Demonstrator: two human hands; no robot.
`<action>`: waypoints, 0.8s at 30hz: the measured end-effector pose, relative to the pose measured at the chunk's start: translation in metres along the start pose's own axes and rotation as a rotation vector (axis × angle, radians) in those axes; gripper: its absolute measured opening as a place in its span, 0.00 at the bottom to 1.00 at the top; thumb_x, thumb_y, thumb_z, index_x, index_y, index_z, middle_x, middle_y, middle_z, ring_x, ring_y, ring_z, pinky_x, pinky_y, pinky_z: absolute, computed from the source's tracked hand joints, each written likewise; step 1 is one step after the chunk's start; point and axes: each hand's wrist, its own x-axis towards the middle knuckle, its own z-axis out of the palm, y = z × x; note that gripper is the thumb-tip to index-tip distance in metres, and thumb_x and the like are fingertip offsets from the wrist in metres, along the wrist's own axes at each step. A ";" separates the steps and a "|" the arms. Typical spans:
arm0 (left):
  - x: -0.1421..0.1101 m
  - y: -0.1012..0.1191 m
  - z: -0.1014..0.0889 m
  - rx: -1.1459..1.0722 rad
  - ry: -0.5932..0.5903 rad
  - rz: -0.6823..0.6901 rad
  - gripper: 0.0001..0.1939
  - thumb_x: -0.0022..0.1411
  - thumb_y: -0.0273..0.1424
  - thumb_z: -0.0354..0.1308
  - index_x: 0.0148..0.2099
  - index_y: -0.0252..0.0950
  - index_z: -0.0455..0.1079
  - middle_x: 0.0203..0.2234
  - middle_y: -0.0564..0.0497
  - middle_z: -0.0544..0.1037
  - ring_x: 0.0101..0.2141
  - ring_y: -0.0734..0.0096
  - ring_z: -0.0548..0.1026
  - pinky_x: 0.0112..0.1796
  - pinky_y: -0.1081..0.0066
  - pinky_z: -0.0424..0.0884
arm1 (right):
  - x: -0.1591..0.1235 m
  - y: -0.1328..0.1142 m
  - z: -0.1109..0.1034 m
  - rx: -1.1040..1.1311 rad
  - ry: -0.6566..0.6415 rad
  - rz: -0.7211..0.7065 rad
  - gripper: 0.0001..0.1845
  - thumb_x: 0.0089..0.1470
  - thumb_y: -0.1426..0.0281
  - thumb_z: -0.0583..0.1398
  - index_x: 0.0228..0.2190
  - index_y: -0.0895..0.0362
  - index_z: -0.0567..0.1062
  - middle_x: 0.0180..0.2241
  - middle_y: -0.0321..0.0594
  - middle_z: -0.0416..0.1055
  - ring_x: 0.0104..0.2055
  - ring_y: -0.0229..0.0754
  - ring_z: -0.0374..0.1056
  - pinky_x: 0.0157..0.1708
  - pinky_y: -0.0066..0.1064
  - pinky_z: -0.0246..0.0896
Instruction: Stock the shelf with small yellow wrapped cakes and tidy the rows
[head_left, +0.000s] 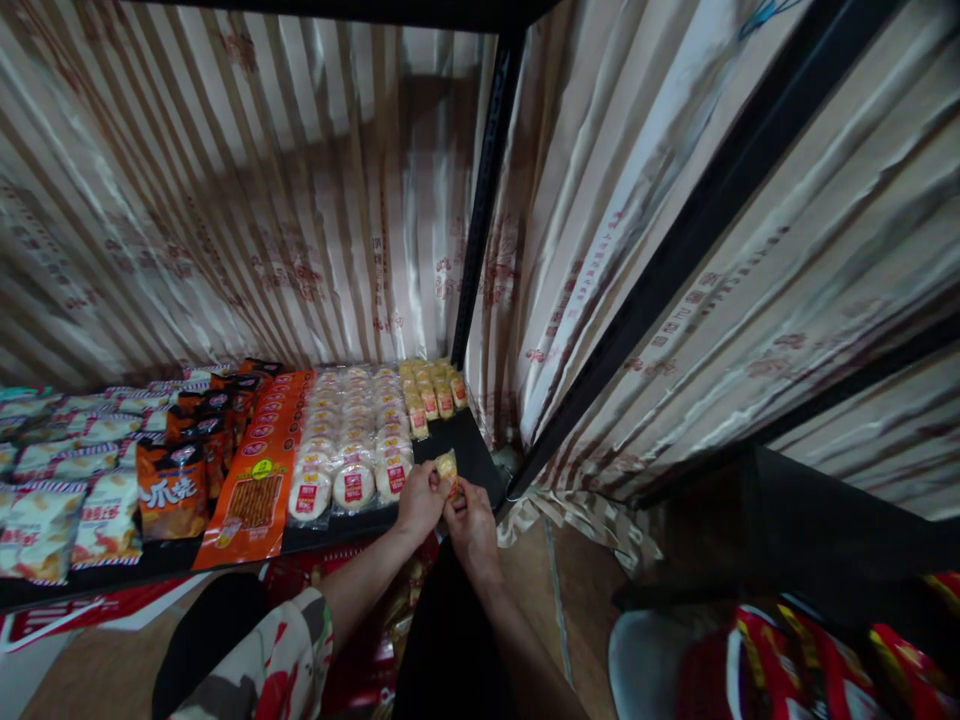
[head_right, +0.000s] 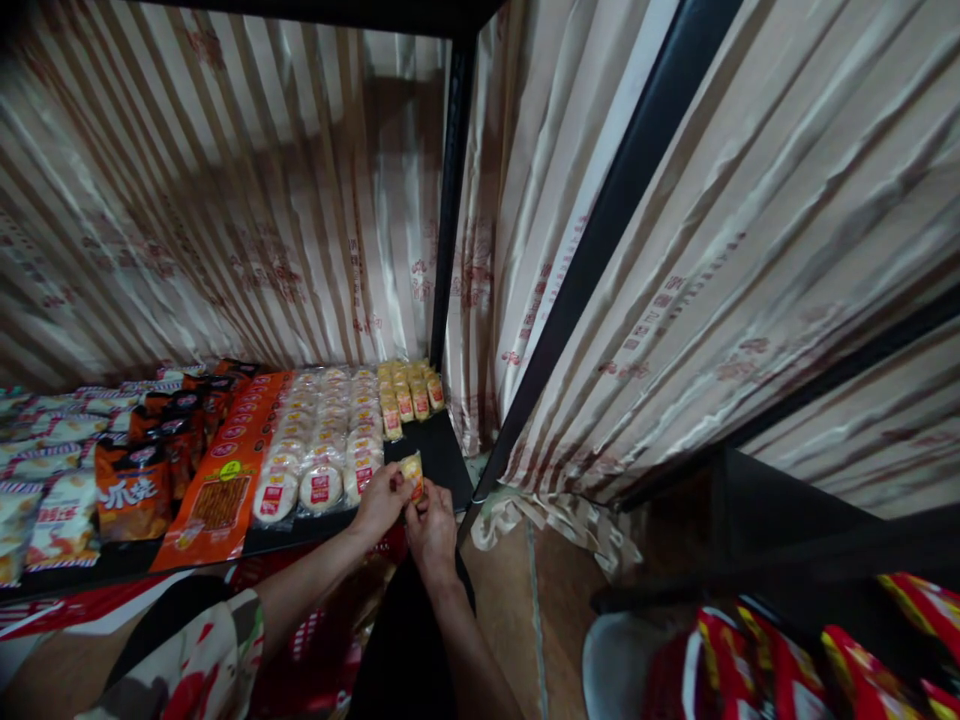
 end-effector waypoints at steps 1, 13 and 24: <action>0.002 0.000 0.001 0.015 0.006 -0.004 0.07 0.55 0.28 0.53 0.25 0.36 0.61 0.20 0.57 0.63 0.25 0.76 0.64 0.29 0.76 0.59 | 0.002 0.001 0.001 -0.004 0.009 -0.010 0.18 0.48 0.72 0.55 0.44 0.59 0.71 0.31 0.40 0.65 0.26 0.36 0.63 0.28 0.27 0.65; 0.015 0.014 0.005 -0.134 0.029 -0.128 0.07 0.57 0.21 0.50 0.38 0.33 0.66 0.31 0.49 0.75 0.33 0.75 0.73 0.37 0.75 0.67 | 0.026 0.012 0.013 -0.045 0.037 -0.009 0.18 0.50 0.71 0.53 0.44 0.61 0.70 0.32 0.41 0.64 0.26 0.36 0.64 0.27 0.28 0.64; 0.034 0.008 0.015 0.022 0.068 -0.147 0.13 0.58 0.23 0.49 0.44 0.31 0.69 0.38 0.43 0.75 0.40 0.69 0.73 0.42 0.72 0.67 | 0.050 0.011 0.025 -0.030 -0.009 0.030 0.19 0.49 0.73 0.51 0.44 0.62 0.68 0.34 0.43 0.64 0.27 0.37 0.65 0.30 0.30 0.64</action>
